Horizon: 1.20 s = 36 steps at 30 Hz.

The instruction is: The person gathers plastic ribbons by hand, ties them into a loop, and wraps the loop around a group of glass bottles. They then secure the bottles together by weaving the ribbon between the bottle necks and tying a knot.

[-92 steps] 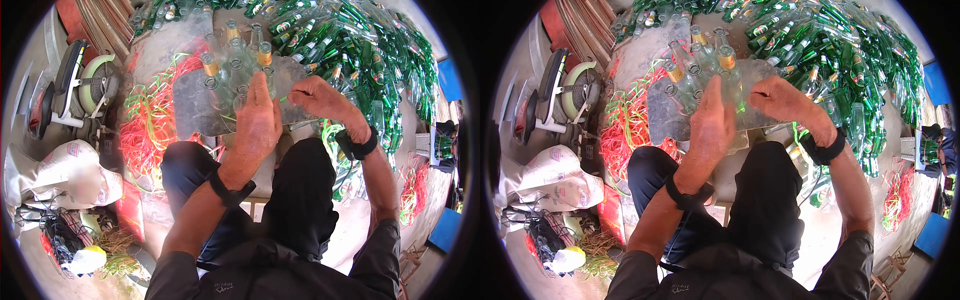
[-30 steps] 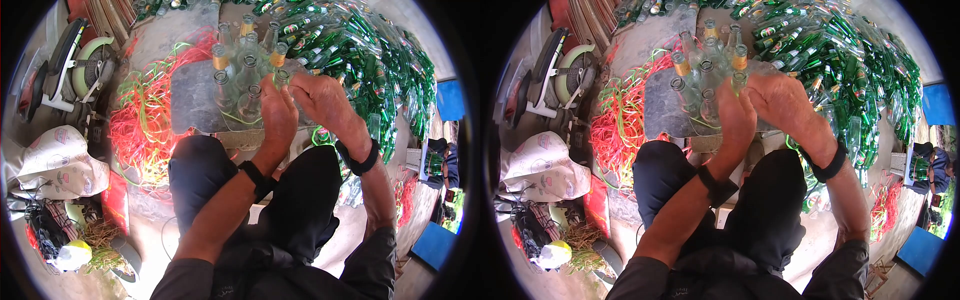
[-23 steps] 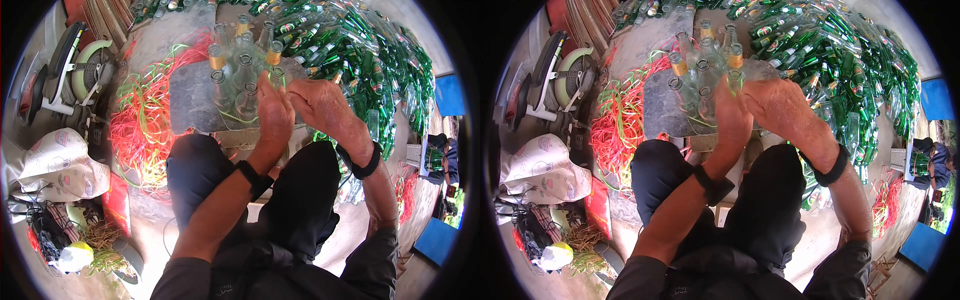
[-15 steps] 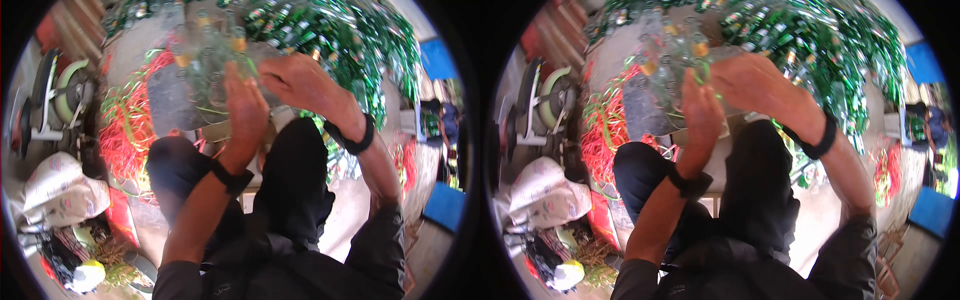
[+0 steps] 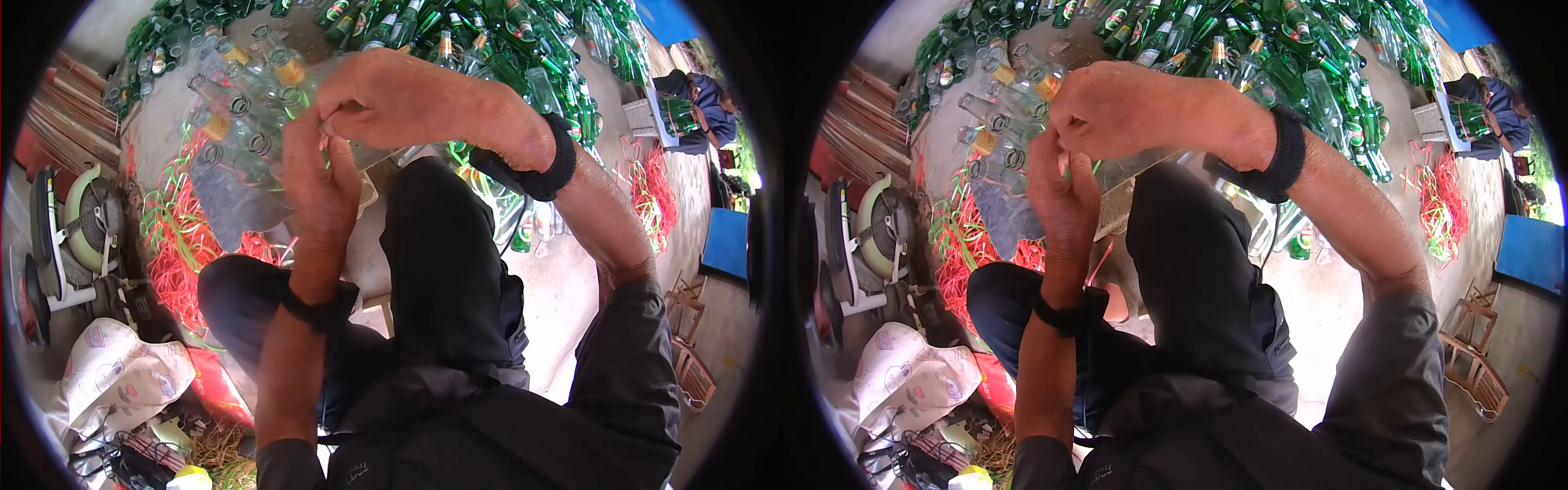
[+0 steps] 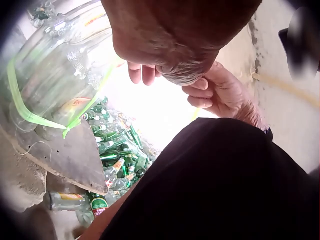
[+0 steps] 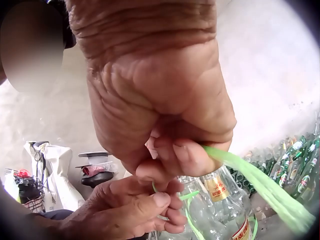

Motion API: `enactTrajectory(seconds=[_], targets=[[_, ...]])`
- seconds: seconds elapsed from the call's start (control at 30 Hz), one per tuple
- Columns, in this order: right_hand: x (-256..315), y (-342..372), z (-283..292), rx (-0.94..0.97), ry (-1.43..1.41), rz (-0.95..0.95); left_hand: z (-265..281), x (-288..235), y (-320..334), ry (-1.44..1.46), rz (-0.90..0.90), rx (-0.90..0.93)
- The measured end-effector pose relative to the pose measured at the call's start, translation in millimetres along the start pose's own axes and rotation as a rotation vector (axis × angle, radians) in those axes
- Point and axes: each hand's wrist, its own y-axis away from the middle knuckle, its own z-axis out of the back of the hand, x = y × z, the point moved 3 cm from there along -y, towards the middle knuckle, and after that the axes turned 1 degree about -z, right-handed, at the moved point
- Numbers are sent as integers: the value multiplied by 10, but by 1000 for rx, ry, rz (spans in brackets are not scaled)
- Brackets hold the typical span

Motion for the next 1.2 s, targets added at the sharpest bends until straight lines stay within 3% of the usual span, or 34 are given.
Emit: enactTrajectory(seconds=[0.07,0.17,0.23,0.57,0.63,0.7,0.83,0.93,1.0,1.1,1.2], targets=[[10,45,120,-4,3,-10,26,-13,-38,-88,-88,18],[-14,143,341,90,-93,-79,78,-22,-63,-47,-42,14],[0,246,514,238,-119,-253,105,2,-62,55,72,26],[-514,1088,1003,338,-18,-529,126,92,-52,68,92,109],[-525,1167,1077,353,-4,-530,102,92,-57,154,152,35],[-462,1219,1174,359,8,-602,105,90,-57,132,135,72],[-231,1085,1422,272,128,-565,76,115,-51,140,128,96],[-14,930,1687,177,31,-649,89,130,-48,250,279,66],[176,850,1806,129,17,-705,110,76,-71,191,238,96],[44,922,1873,246,181,-579,105,104,-65,161,213,100],[-143,1181,1614,212,109,-589,112,149,-66,263,292,64]])
